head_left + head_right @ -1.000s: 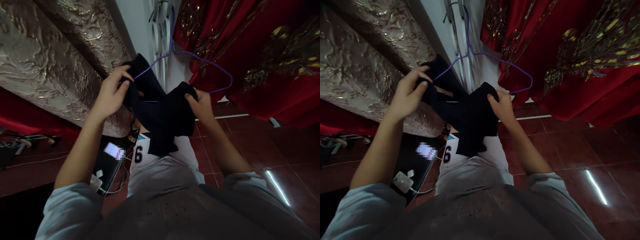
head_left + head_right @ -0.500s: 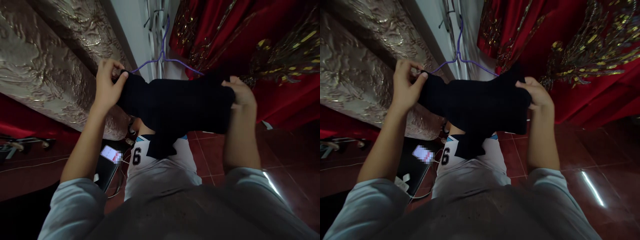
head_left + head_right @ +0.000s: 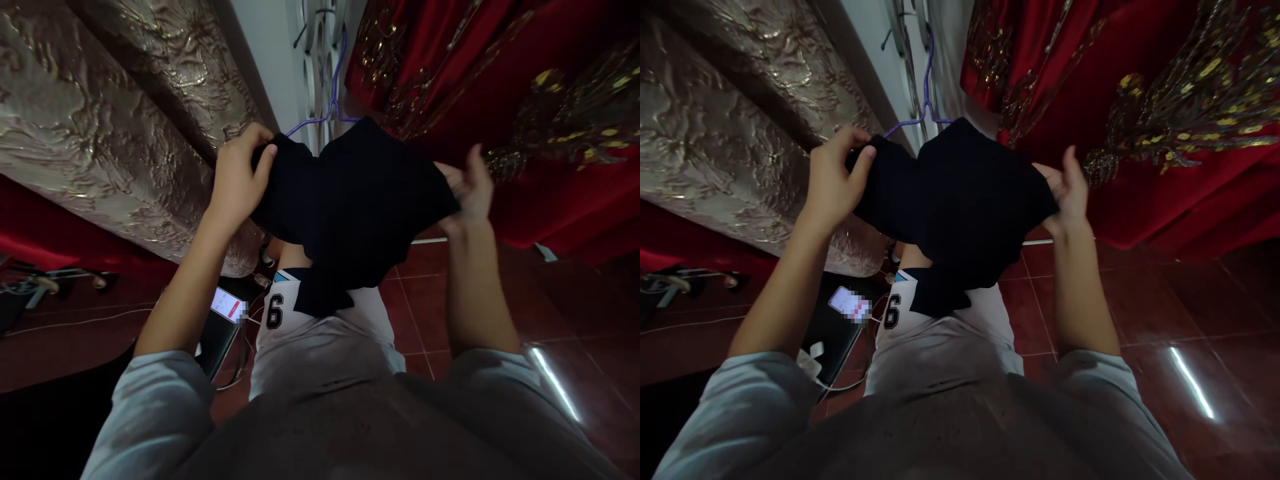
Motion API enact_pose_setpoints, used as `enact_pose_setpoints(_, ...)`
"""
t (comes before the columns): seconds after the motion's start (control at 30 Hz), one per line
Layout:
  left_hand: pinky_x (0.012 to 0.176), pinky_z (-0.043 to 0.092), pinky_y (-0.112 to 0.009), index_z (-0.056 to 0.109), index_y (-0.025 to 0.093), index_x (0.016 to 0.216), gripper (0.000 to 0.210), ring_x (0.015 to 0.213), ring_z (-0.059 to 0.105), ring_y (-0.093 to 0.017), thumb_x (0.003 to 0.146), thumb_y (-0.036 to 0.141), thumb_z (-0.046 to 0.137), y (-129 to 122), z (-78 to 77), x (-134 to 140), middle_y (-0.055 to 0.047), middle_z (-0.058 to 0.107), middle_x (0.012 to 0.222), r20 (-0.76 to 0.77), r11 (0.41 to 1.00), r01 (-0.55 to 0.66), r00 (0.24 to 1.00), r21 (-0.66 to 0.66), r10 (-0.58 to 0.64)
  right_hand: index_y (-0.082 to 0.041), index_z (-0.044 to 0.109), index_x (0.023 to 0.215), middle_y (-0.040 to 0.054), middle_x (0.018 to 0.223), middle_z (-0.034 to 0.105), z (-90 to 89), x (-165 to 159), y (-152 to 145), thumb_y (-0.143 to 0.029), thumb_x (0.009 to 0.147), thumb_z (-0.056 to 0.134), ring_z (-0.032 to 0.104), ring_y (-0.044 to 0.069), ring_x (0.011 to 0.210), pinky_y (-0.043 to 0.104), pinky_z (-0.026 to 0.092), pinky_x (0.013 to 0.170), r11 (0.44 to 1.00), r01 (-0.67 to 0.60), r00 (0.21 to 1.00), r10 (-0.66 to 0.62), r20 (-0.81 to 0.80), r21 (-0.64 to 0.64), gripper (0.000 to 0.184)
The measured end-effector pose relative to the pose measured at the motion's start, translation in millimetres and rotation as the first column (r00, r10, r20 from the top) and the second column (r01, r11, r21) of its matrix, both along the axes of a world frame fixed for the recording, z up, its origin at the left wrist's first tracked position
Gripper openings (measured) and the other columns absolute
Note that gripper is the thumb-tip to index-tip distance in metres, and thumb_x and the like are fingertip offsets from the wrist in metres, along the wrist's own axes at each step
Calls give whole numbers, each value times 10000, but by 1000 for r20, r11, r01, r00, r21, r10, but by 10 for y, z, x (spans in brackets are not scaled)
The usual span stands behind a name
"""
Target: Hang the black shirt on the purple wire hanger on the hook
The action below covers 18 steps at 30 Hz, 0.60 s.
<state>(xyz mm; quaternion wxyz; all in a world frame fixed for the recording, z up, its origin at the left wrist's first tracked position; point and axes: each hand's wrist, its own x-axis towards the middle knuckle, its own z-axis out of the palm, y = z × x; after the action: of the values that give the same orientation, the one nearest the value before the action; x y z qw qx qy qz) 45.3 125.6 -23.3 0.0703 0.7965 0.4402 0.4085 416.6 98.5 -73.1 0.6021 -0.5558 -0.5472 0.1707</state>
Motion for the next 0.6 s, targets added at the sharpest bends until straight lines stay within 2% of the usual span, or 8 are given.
enact_pose_setpoints(0.03, 1160, 429, -500, 644, 298, 1244, 404, 1243, 618, -315, 999, 580, 491, 7, 12, 51, -77, 701, 1223, -3, 999, 34, 999, -5, -34, -110, 714, 797, 126, 950, 764, 46, 4, -40, -547, 993, 491, 734, 199, 919, 368, 512, 740, 995, -83, 993, 77, -86, -62, 528)
enact_pose_setpoints(0.1, 1195, 396, -512, 624, 295, 1328, 450, 1321, 582, -327, 995, 576, 512, -14, 52, 197, -85, 678, 1321, 13, 994, 112, 994, 9, -112, -153, 718, 751, 138, 906, 775, 162, -37, -166, -535, 844, 664, 742, 238, 911, 379, 514, 706, 953, -273, 929, 225, -294, -132, 397)
enact_pose_setpoints(0.13, 1210, 382, -515, 603, 297, 1370, 472, 1361, 558, -327, 995, 571, 521, -46, 78, 279, -85, 652, 1380, 27, 989, 146, 989, 27, -147, -171, 730, 775, 138, 910, 775, 222, -75, -239, -491, 771, 730, 742, 256, 922, 387, 532, 711, 935, -334, 888, 271, -371, -118, 320)
enact_pose_setpoints(0.2, 1236, 355, -516, 561, 307, 1431, 500, 1437, 500, -321, 1002, 561, 524, -148, 132, 426, -74, 585, 1486, 50, 978, 195, 979, 69, -199, -189, 741, 807, 131, 906, 766, 319, -168, -372, -423, 714, 761, 737, 276, 937, 401, 561, 733, 928, -370, 847, 316, -428, -46, 253)
enact_pose_setpoints(0.3, 1261, 328, -518, 531, 323, 1461, 494, 1487, 453, -311, 1019, 542, 511, -334, 171, 529, -52, 528, 1553, 50, 961, 264, 962, 84, -269, -195, 690, 725, 98, 781, 710, 348, -287, -476, -408, 734, 751, 723, 265, 888, 401, 571, 751, 947, -321, 830, 290, -476, 17, 222)
enact_pose_setpoints(0.4, 1265, 332, -513, 544, 321, 1447, 460, 1473, 477, -301, 1029, 512, 512, -445, 136, 462, -51, 548, 1535, 48, 954, 295, 953, 62, -298, -202, 627, 694, 57, 687, 626, 265, -355, -441, -423, 756, 756, 693, 240, 795, 394, 564, 748, 957, -287, 811, 260, -524, 30, 264)
enact_pose_setpoints(0.53, 1256, 356, -514, 579, 290, 1399, 436, 1460, 491, -298, 1029, 512, 519, -453, 40, 243, -77, 593, 1476, 116, 973, 222, 967, 59, -228, -202, 644, 787, 70, 794, 640, 192, -401, -334, -471, 781, 720, 651, 219, 788, 390, 553, 771, 986, -164, 821, 156, -550, 35, 279)
enact_pose_setpoints(0.6, 1245, 375, -514, 583, 273, 1390, 434, 1444, 509, -296, 1031, 509, 515, -445, 2, 152, -91, 603, 1459, 164, 978, 198, 965, 60, -205, -212, 642, 796, 77, 837, 644, 181, -445, -383, -484, 800, 706, 637, 220, 812, 394, 545, 794, 993, -105, 834, 121, -538, 61, 280)
